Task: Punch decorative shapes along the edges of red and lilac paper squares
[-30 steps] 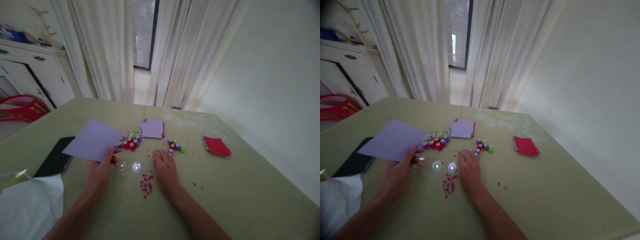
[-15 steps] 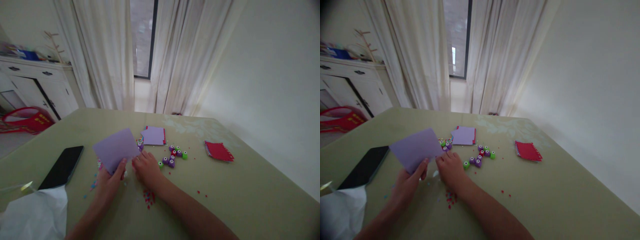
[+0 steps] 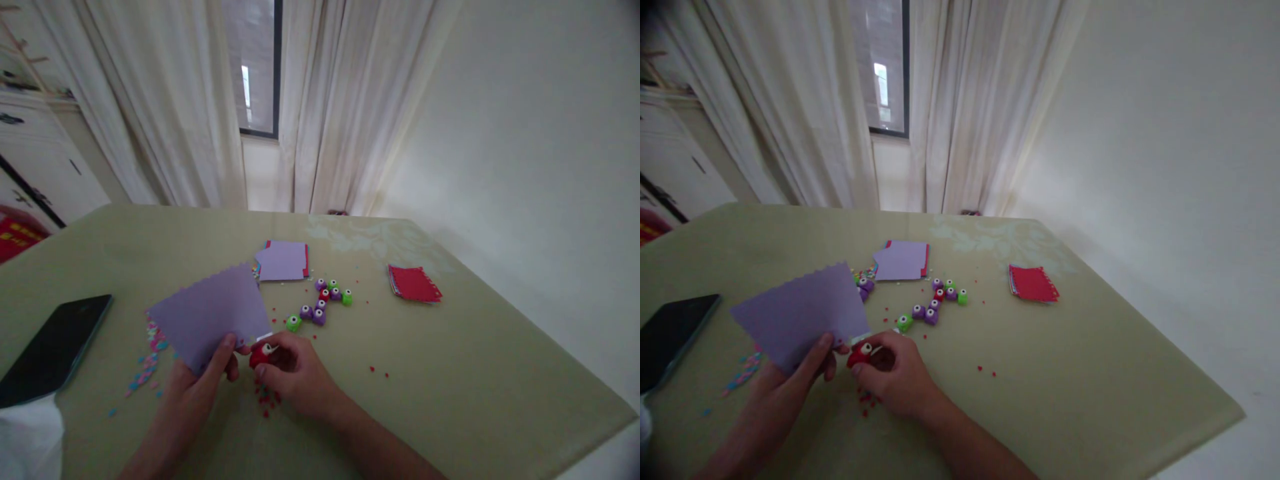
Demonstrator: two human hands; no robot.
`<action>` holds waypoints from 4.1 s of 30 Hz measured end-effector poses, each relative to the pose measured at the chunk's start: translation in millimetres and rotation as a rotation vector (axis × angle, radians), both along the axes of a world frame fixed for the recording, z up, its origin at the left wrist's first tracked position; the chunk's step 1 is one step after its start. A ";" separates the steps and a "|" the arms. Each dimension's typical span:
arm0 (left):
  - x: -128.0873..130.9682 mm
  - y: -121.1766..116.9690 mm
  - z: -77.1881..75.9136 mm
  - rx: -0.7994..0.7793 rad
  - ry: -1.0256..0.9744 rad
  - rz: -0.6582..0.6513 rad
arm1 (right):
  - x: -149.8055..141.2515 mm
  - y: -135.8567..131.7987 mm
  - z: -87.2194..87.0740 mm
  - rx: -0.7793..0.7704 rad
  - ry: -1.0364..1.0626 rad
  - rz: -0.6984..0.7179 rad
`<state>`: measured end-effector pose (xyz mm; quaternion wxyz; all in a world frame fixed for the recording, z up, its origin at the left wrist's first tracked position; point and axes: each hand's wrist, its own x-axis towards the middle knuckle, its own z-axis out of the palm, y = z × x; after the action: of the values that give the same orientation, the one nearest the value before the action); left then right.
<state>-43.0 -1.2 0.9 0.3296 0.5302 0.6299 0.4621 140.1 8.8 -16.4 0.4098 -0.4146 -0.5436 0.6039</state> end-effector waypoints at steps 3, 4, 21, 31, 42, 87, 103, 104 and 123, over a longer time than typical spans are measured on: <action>-3.9 2.4 -0.4 -0.049 0.035 -0.001 | -2.5 1.8 -1.8 -0.081 0.230 0.058; -4.9 2.9 -0.3 -0.064 0.026 0.000 | -2.8 2.7 -2.9 -0.095 0.258 0.067; -5.4 3.8 0.1 -0.151 -0.069 0.009 | 5.1 14.1 -8.9 -0.396 0.504 -0.004; 0.5 0.6 -1.2 -0.095 -0.033 -0.032 | 6.3 13.7 -9.9 -0.390 0.515 -0.023; -3.1 3.6 -0.1 -0.080 -0.030 -0.035 | 6.2 13.4 -8.8 -0.405 0.524 -0.007; -0.5 4.0 -5.5 -0.106 0.019 -0.152 | 3.9 13.0 -15.2 -0.260 0.366 -0.016; 2.3 2.1 -6.6 -0.115 -0.068 -0.159 | 2.3 12.3 -12.9 -0.233 0.400 -0.021; 2.6 1.9 -6.2 -0.119 -0.077 -0.156 | 2.6 11.9 -11.7 -0.235 0.395 -0.014; -3.7 7.5 1.5 -0.060 -0.147 0.044 | 15.7 6.7 1.7 0.342 -0.404 -0.033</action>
<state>-46.7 6.3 2.4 0.3803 0.4709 0.6291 0.4877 155.9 15.5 -14.7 0.3670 -0.4604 -0.7016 0.4015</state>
